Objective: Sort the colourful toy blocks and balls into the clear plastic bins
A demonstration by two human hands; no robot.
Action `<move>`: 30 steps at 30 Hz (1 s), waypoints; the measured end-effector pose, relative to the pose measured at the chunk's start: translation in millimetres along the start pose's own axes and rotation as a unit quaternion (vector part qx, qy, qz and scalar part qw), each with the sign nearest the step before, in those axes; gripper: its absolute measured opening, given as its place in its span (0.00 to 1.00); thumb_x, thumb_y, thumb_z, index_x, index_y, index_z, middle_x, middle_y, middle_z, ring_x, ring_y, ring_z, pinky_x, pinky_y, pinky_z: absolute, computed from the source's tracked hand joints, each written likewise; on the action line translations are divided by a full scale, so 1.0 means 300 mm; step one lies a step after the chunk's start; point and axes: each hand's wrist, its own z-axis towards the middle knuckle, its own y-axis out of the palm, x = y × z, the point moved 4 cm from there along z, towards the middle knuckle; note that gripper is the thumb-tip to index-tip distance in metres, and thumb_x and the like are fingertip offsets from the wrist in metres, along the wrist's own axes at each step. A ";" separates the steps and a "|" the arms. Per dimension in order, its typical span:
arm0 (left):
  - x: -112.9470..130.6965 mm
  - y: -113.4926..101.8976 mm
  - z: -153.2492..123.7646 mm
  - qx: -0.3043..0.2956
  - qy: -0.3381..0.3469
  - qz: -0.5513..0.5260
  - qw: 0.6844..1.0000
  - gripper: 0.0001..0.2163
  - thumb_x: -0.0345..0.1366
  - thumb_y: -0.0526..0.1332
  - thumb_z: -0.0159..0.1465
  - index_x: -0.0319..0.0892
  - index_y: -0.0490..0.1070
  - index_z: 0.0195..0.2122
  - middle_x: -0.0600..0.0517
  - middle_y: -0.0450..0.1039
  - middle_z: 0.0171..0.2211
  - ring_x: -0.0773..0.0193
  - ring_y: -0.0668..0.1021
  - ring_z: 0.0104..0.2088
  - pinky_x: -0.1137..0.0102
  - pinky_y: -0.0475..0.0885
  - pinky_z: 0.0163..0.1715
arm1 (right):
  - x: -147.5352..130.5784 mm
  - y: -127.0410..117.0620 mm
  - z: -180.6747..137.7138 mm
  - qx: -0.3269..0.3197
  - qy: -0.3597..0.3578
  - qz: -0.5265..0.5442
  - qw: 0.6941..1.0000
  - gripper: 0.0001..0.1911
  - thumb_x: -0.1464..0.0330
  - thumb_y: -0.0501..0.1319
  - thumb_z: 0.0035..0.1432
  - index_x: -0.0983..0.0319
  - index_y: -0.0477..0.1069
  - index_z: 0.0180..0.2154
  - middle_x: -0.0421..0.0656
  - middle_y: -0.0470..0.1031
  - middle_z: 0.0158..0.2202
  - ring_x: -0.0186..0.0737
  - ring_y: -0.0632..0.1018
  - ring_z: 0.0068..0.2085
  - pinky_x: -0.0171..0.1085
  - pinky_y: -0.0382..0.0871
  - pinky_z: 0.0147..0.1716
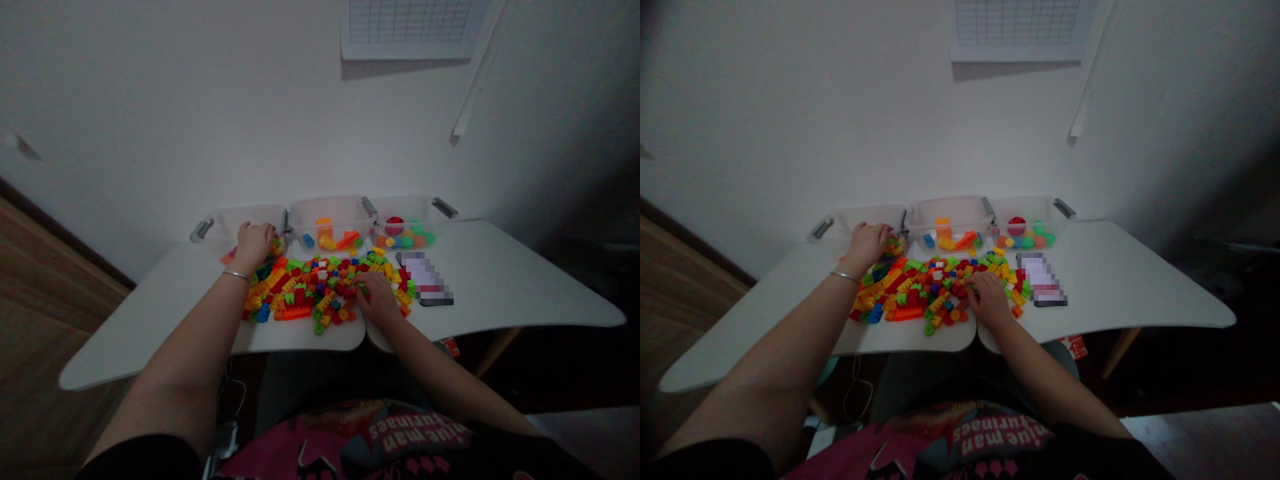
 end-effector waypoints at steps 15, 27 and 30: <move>0.065 -0.140 -0.036 0.072 0.025 -0.142 0.987 0.19 0.38 0.52 0.64 0.40 0.73 0.52 0.44 0.77 0.51 0.53 0.76 0.52 0.55 0.61 0.61 | 0.002 0.003 -0.002 0.010 -0.004 0.005 1.000 0.09 0.73 0.57 0.58 0.58 0.72 0.39 0.46 0.78 0.38 0.48 0.76 0.43 0.48 0.70 0.47; 0.245 -0.037 -0.198 -0.139 0.144 -0.085 0.976 0.14 0.37 0.61 0.64 0.46 0.76 0.50 0.46 0.78 0.47 0.54 0.79 0.48 0.63 0.72 0.50 | 0.000 0.000 -0.003 0.017 -0.008 0.000 1.000 0.09 0.74 0.57 0.57 0.58 0.72 0.39 0.46 0.78 0.39 0.48 0.76 0.44 0.48 0.70 0.47; 0.236 -0.014 -0.204 -0.161 0.137 -0.079 0.974 0.15 0.37 0.60 0.65 0.44 0.75 0.52 0.44 0.77 0.49 0.54 0.79 0.49 0.63 0.72 0.51 | 0.004 0.002 -0.004 0.017 -0.010 0.002 1.000 0.10 0.74 0.56 0.57 0.58 0.72 0.39 0.46 0.78 0.39 0.47 0.76 0.44 0.47 0.70 0.47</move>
